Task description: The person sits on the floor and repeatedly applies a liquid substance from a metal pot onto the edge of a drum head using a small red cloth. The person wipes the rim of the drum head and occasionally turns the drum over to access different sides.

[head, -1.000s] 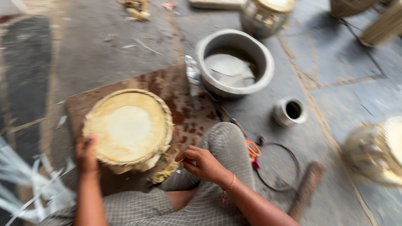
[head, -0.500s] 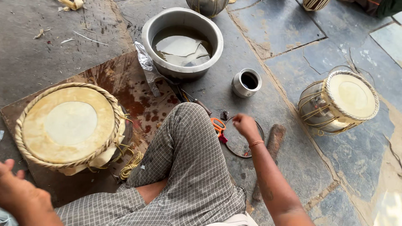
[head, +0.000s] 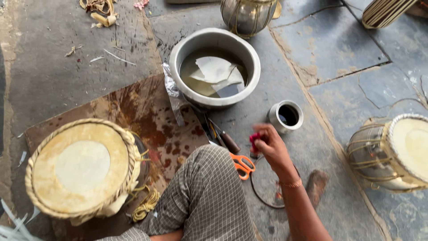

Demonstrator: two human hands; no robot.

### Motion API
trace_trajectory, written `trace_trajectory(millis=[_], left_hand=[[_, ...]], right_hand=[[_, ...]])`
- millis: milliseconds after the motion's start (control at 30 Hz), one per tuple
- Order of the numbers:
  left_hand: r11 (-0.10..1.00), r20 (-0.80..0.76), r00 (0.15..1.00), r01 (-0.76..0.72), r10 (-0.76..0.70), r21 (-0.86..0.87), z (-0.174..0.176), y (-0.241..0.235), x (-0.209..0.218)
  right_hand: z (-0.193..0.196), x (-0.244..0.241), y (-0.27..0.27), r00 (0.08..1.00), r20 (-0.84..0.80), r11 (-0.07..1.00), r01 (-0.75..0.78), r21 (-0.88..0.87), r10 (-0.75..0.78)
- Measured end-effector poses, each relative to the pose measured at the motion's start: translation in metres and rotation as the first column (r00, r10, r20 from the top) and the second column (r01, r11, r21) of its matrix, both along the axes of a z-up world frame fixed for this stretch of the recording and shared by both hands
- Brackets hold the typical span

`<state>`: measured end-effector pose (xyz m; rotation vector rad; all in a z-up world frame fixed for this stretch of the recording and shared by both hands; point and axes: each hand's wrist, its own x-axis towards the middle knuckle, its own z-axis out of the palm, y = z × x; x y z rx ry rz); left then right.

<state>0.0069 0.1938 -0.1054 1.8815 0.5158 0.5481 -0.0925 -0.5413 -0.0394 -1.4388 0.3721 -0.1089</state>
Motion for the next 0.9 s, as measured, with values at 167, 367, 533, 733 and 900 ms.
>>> trace_trajectory(millis=[167,367,533,733,900], left_hand=[[0.987,-0.054,0.986,0.158,-0.156,0.033,-0.010,-0.009,0.073],[0.962,-0.150,0.953,0.271,-0.262,0.041,-0.023,-0.002,0.073],[0.935,-0.050,0.933,0.354,-0.356,-0.029,-0.045,-0.020,0.077],[0.892,0.086,0.909,0.416,-0.407,-0.178,-0.059,-0.041,0.074],[0.947,-0.091,0.947,0.315,-0.309,0.061,-0.040,-0.064,0.062]], right_hand=[[0.033,0.154,0.017,0.993,0.023,0.618,-0.056,-0.784,0.118],[-0.065,0.290,0.011,0.939,-0.335,0.200,-0.345,-0.917,0.083],[-0.089,0.316,0.009,0.806,-0.585,-0.066,-0.582,-0.811,0.091],[-0.034,0.300,0.018,0.976,-0.213,0.180,-0.219,-0.959,0.049],[0.022,0.280,0.030,0.996,-0.066,0.239,-0.078,-0.968,0.060]])
